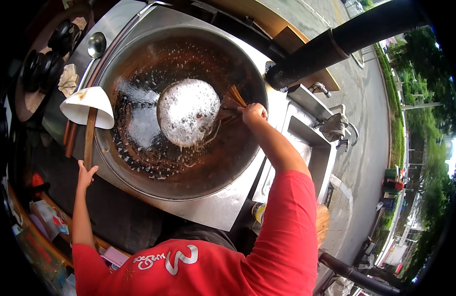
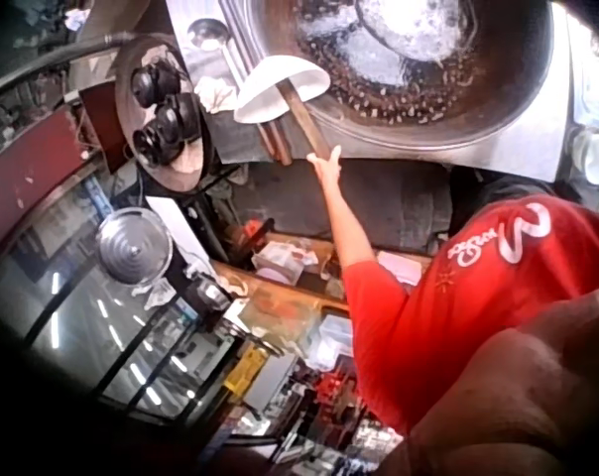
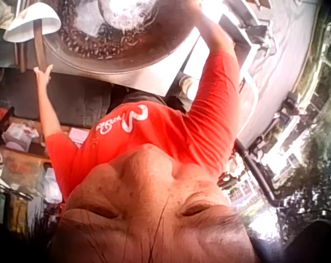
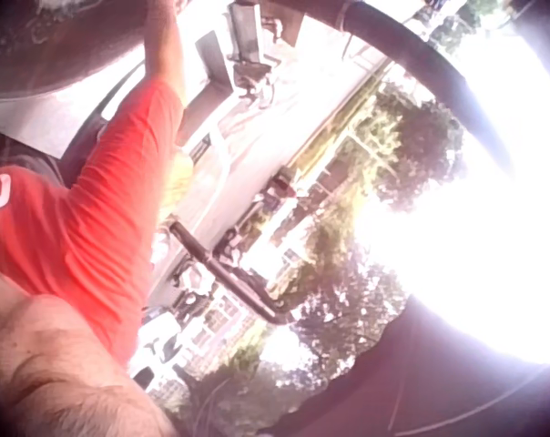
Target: The person cleans a large wok by scrubbing the interior surface with a bamboo brush and soapy water, periodically pouring water from a bowl onto the sides of the wok.
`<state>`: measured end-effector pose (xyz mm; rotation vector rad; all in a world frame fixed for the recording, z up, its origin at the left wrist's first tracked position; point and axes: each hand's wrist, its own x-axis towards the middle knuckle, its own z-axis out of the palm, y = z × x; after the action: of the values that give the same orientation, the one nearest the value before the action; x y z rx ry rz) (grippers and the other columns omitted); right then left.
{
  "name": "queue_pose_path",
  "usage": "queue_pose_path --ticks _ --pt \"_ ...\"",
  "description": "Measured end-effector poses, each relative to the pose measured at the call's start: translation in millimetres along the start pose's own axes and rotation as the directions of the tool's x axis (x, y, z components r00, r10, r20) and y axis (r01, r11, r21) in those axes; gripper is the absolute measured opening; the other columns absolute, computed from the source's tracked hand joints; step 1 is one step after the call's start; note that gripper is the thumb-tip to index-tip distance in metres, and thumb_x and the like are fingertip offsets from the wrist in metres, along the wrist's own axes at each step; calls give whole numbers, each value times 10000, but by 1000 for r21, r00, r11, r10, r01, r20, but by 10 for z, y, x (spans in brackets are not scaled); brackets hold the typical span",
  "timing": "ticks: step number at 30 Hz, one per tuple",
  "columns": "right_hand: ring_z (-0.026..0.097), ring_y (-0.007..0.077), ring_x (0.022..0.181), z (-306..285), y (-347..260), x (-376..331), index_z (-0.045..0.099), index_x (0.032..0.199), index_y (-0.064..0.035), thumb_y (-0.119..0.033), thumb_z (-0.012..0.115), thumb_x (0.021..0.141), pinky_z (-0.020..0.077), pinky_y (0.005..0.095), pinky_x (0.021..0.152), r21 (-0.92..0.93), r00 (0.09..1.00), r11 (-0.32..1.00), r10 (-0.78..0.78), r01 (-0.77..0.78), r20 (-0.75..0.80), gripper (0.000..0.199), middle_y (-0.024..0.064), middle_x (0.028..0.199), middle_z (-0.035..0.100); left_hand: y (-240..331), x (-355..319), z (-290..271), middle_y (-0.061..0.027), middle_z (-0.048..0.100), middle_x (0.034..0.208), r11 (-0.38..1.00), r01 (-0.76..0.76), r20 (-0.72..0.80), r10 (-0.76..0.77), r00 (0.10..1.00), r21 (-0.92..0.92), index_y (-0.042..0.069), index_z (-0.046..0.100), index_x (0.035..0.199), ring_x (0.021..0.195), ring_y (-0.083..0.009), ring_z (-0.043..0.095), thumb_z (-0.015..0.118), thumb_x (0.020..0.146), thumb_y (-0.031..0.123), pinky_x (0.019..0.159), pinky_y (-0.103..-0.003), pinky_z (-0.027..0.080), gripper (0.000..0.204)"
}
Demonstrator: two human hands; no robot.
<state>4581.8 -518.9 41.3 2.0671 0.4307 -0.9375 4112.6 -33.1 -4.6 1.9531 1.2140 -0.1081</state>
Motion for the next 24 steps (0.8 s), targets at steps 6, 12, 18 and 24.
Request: queue_pose_path --ticks 6,12,18,24 --pt "602 282 1086 168 -266 99 194 1464 -378 -139 669 779 567 447 665 140 973 963 -228 229 -23 868 117 1217 588 40 -78 -33 -165 572 908 998 60 -2 -60 998 3 67 300 1184 538 -179 521 756 751 226 415 -295 430 648" --pt "652 222 566 -244 -58 248 430 1345 -380 -231 482 960 507 375 410 24 950 991 131 -130 -283 416 62 769 667 146 -110 -27 -161 573 908 996 79 -8 -79 997 50 69 310 1172 563 -178 529 752 751 228 431 -294 436 631" --pt "622 294 1050 613 -868 274 188 1449 -426 -144 492 894 567 522 683 334 966 912 -188 239 -178 693 105 1250 575 92 -54 3 -159 571 884 999 36 -21 -36 999 23 63 310 1156 493 -175 497 760 745 218 421 -301 425 628" --pt "659 203 580 90 -55 431 175 1433 -475 -95 583 856 502 397 387 237 902 967 179 -88 -393 803 7 784 671 78 -75 2 -175 566 907 998 56 -24 -55 998 38 42 304 1204 495 -178 498 764 744 213 426 -308 426 672"
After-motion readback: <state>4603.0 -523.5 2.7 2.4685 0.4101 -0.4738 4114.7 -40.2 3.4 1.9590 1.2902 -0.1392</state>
